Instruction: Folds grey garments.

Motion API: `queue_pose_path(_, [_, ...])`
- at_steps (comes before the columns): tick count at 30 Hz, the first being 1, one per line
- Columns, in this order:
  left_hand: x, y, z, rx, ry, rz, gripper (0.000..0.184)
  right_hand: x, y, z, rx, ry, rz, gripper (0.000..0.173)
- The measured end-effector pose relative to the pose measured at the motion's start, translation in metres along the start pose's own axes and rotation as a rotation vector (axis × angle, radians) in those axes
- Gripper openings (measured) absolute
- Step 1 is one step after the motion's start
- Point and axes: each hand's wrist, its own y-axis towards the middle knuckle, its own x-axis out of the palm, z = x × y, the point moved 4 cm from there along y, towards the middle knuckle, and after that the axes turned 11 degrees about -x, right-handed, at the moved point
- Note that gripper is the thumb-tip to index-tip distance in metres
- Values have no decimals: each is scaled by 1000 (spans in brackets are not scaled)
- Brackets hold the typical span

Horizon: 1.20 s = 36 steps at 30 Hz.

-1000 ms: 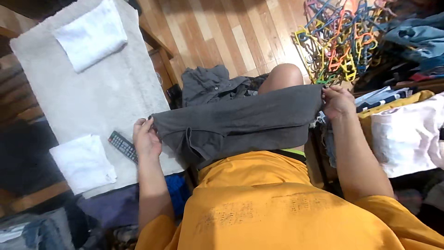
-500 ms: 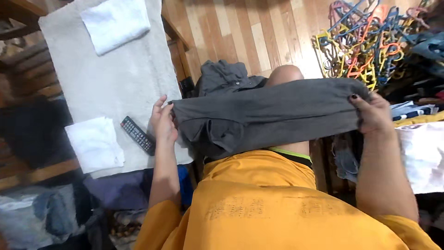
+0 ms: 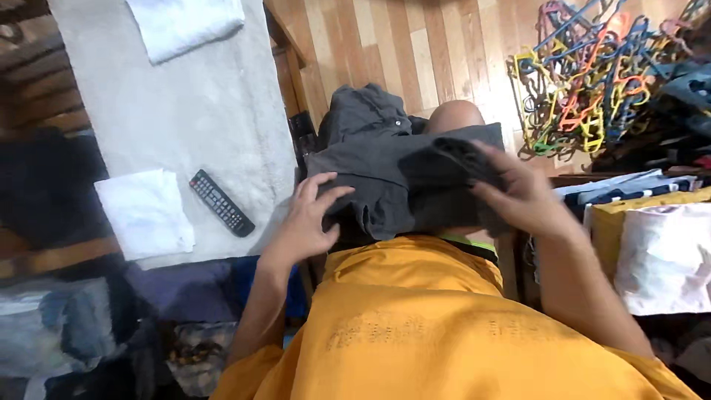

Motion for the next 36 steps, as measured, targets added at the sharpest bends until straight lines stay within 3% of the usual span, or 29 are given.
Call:
queue_pose_path(4, [6, 2, 6, 108, -135, 38, 19, 54, 10, 23, 65, -86, -68, 64])
queue_pose_path(5, [4, 2, 7, 95, -207, 76, 15, 57, 9, 24, 77, -97, -66, 65])
queue_pose_path(8, [4, 6, 12, -135, -392, 276, 26, 53, 2, 15, 20, -154, 115, 57])
queue_pose_path(10, [8, 16, 12, -337, -333, 373, 31, 51, -1, 10, -14, -175, 220, 54])
queue_pose_path(13, [17, 24, 8, -528, -109, 316, 37, 64, 1, 16, 3, -58, 111, 63])
queue_pose_path(15, [19, 25, 11, -590, -42, 307, 47, 67, -1, 16, 29, 73, 34, 59])
queue_pose_path(16, [19, 23, 16, -562, -7, 364, 51, 62, -2, 15, 3, 60, 53, 52])
queue_pose_path(18, [23, 14, 27, -319, 104, 609, 42, 43, -7, 20, -68, -130, 206, 39])
queue_pose_path(20, [33, 6, 36, 50, 148, 794, 22, 20, -13, 40, 23, -316, 341, 43])
queue_pose_path(21, [41, 4, 41, 192, 180, 799, 16, 11, -16, 56, 119, -319, 370, 52])
queue_pose_path(23, [60, 7, 51, 291, 264, 642, 27, 4, -20, 83, 335, -122, 366, 65])
queue_pose_path(24, [72, 13, 52, 241, 310, 501, 39, 5, -21, 89, 407, 12, 367, 60])
queue_pose_path(27, [101, 33, 43, 8, 385, 150, 57, 4, -17, 77, 407, 306, 382, 28])
queue_pose_path(30, [105, 45, 53, -71, 367, 86, 61, -22, -10, 65, 337, 325, 406, 20])
queue_pose_path(33, [93, 53, 73, -94, 106, 3, 66, -53, 2, 65, 252, 252, 439, 24])
queue_pose_path(36, [72, 55, 76, -87, -437, 19, 62, -57, 19, 36, 196, 208, 449, 24])
